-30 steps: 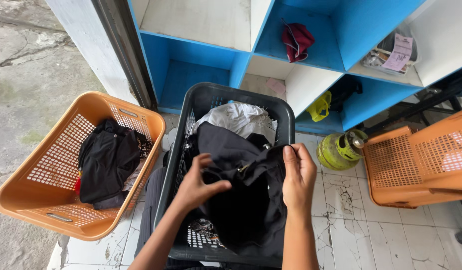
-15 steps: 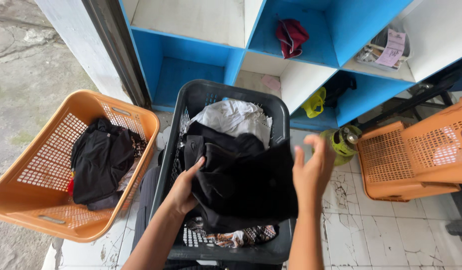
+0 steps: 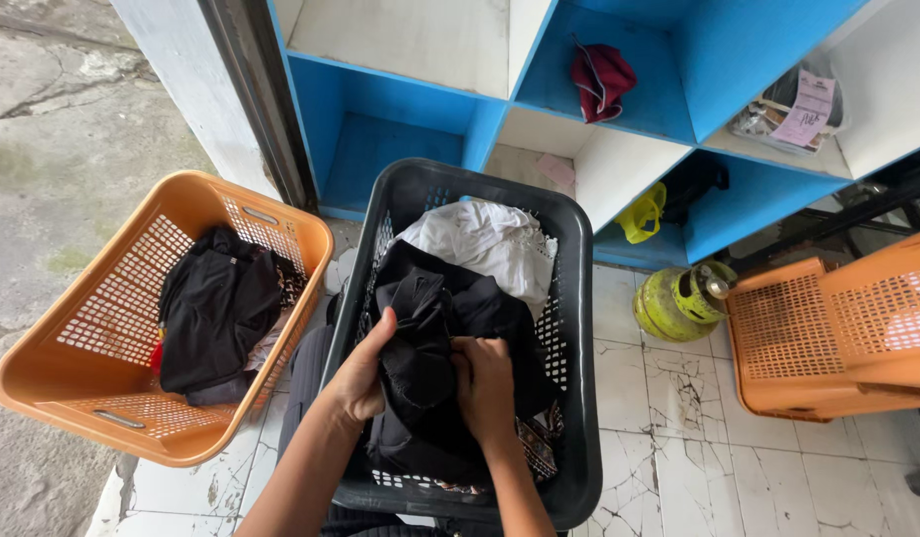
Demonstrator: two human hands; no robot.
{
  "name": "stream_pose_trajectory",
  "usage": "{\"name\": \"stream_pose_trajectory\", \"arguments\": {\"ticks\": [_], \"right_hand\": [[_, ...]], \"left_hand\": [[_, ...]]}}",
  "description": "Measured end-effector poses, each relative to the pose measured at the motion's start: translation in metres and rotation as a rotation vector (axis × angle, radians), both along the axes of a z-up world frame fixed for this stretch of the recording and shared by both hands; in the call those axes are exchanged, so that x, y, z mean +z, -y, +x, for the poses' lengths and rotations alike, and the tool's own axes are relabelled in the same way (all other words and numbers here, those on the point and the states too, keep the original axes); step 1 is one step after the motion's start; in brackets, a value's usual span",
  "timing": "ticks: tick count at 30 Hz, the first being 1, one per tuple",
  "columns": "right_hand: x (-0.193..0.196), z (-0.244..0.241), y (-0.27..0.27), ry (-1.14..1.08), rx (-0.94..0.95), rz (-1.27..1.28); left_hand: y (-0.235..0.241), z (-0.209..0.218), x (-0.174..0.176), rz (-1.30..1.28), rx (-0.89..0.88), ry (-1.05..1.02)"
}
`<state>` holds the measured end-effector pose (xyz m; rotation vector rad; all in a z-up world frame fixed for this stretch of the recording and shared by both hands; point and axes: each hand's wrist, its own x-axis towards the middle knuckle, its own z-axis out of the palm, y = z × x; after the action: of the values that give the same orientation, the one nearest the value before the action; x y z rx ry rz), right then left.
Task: The person sits on the floor and sorts through a pile of clothes in a black laundry basket. They pick up various garments, including black shirts and patterned items, inspect them, and transfer them into an adjacent orange basket.
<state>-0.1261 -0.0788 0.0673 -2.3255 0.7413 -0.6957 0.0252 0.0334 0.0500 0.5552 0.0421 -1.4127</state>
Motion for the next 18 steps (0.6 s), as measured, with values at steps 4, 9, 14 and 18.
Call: {"name": "stream_pose_trajectory", "arguments": {"ticks": [4,9,14,18], "right_hand": [[0.02,-0.009,0.02,0.186,0.049,-0.197],[0.045,-0.031,0.035,0.091,0.322,0.79],[0.08,-0.028,0.035,0.498,-0.018,1.152],[0.109,-0.047,0.037,0.609,-0.001,1.177]], "left_hand": [[-0.01,0.033,0.008,0.103,0.012,0.557],[0.007,0.051,0.012,0.565,0.279,1.352],[0.004,0.002,0.033,0.138,0.889,1.637],[0.005,-0.046,0.065,-0.032,0.787,2.043]]}}
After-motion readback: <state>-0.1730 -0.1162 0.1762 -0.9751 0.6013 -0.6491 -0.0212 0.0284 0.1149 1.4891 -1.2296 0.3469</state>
